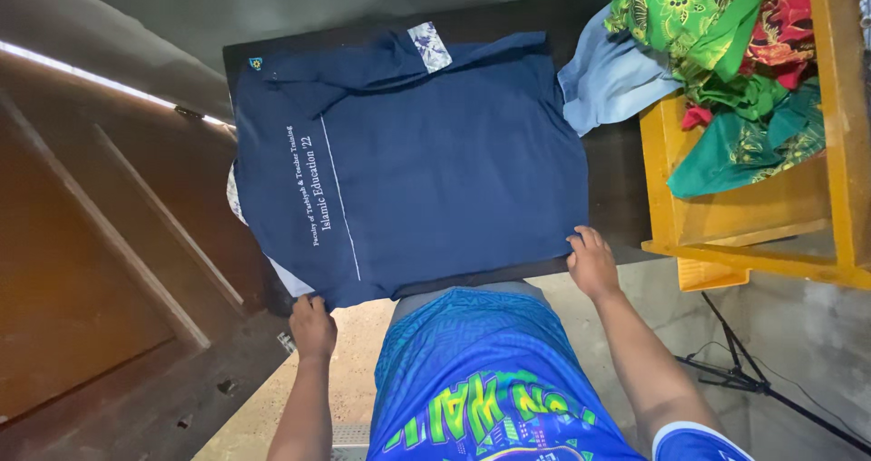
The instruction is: The person folds a patterned short-sleeved shirt and places it on a wooden shelf. Then the person folds a navy blue long-sleeved shirt on a dark table and places it on the same shelf.
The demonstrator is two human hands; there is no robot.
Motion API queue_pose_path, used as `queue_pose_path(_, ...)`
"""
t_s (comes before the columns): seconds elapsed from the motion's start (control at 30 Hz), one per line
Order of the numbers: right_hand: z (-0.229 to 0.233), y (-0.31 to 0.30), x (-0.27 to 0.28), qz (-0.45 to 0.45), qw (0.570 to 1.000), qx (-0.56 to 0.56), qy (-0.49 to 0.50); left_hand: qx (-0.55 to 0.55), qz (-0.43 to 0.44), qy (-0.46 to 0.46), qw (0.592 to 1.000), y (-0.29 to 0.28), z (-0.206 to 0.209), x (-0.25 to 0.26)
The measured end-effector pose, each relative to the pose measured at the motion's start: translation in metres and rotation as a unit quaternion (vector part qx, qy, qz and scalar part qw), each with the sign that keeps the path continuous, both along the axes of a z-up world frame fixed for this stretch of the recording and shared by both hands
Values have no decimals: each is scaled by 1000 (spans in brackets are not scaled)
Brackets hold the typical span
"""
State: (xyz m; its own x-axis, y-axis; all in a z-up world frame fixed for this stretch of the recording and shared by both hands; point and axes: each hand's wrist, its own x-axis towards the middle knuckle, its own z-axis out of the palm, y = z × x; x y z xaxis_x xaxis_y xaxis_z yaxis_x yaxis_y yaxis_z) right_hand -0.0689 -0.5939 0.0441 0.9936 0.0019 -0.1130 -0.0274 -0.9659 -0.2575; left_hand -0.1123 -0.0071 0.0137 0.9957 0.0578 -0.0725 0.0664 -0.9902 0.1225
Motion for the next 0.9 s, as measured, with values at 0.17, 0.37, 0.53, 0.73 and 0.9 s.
queue_pose_path(0.17, -8, -6, -2, 16, 999, -19, -20, -27, -6, 29, 999, 6, -3, -1)
queue_pose_path(0.37, -10, -4, -7, -10, 1000, 4, -12, -20, -5, 40, 999, 11, -11, -1)
queue_pose_path(0.53, -5, 0, -12, -15, 999, -16, 25, -27, -9, 23, 999, 12, 1, 5)
queue_pose_path(0.73, -3, 7, -19, -36, 999, -18, 33, 16, -21, -12, 1000, 8, 8, 4)
queue_pose_path(0.9, 4, 10, -33, -12, 999, -26, 21, -24, 4, 40, 999, 13, 7, 7)
